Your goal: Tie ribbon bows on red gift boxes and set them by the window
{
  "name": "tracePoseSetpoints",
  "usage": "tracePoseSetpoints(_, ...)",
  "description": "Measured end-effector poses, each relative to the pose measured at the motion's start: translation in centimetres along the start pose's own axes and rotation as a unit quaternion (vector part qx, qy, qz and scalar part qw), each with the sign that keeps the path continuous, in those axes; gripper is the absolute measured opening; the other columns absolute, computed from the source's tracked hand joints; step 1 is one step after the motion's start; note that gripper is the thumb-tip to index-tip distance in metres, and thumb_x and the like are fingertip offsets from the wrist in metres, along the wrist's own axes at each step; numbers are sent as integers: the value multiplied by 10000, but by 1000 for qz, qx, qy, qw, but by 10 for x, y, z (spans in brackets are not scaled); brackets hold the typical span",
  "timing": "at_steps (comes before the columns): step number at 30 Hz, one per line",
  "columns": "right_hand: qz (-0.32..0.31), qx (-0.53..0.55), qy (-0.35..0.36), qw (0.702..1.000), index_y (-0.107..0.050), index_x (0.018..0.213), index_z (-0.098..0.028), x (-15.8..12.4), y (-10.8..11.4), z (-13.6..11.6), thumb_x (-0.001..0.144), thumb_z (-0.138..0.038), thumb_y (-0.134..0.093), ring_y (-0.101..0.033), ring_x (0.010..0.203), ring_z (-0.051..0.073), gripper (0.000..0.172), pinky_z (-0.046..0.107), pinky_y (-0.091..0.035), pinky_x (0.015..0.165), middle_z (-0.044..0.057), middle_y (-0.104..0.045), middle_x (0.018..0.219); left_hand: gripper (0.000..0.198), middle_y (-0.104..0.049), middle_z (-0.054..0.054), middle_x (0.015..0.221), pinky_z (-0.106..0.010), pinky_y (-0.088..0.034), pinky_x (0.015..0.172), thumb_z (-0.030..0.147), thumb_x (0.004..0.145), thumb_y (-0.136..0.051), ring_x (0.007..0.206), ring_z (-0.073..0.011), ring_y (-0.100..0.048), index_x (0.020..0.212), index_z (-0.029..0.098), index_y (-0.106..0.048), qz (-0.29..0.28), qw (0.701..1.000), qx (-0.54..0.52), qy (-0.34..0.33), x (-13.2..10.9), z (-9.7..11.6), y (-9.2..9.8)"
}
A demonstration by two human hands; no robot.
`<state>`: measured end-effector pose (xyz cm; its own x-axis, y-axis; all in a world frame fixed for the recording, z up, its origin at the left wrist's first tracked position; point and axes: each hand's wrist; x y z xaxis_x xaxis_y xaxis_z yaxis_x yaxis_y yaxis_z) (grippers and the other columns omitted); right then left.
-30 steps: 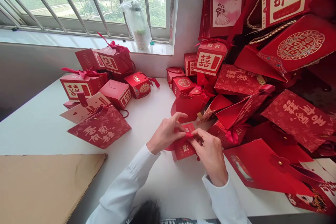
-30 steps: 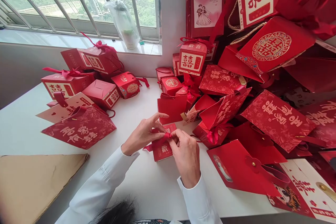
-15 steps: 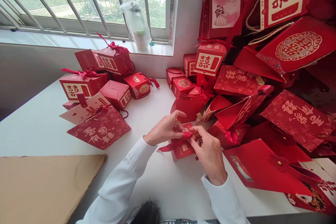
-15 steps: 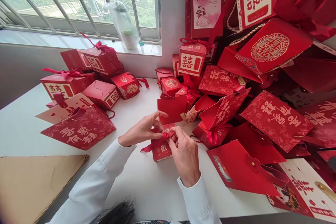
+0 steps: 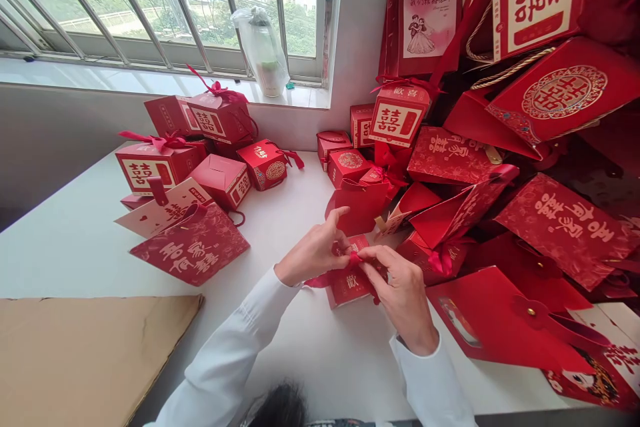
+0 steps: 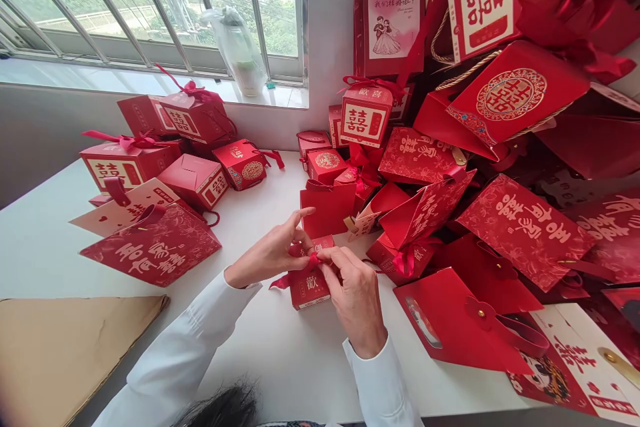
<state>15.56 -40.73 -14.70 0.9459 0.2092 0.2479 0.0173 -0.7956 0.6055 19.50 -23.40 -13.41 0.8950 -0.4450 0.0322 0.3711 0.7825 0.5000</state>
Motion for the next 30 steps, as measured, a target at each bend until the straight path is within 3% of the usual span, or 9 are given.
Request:
tracePoseSetpoints(12,51,-13,9,999,-623,795,-214,-4,-6,7,862,-168,-557,-566,620,92,105,193,-415,608,-46,-642,735,884,-620,41,698,-231,-455,652,31,717,-519,630,-120,-551,1469,155,-71,18,998,61,6,-2,5,-4)
tracePoseSetpoints(25,63,-19,21,998,-619,789,-204,-6,-6,5,865,-154,-552,-548,596,76,114,166,-409,601,-47,-633,720,878,-668,21,723,-223,-450,594,61,721,-512,600,-118,-564,1464,117,-49,2,999,33,37,-4,8,1)
tracePoseSetpoints(30,64,-25,29,997,-613,788,-205,-7,-7,5,874,-166,-538,-545,592,82,121,174,-414,604,-41,-628,717,825,-661,19,721,-225,-452,602,76,726,-508,607,-119,-557,1448,100,-110,2,999,30,38,-4,8,2)
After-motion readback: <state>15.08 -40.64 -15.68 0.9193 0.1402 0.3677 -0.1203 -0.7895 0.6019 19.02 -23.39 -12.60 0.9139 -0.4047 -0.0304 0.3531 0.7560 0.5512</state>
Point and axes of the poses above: each hand's wrist, its own x-axis towards the middle knuckle, its own y-axis out of the back of the hand, z = x × y
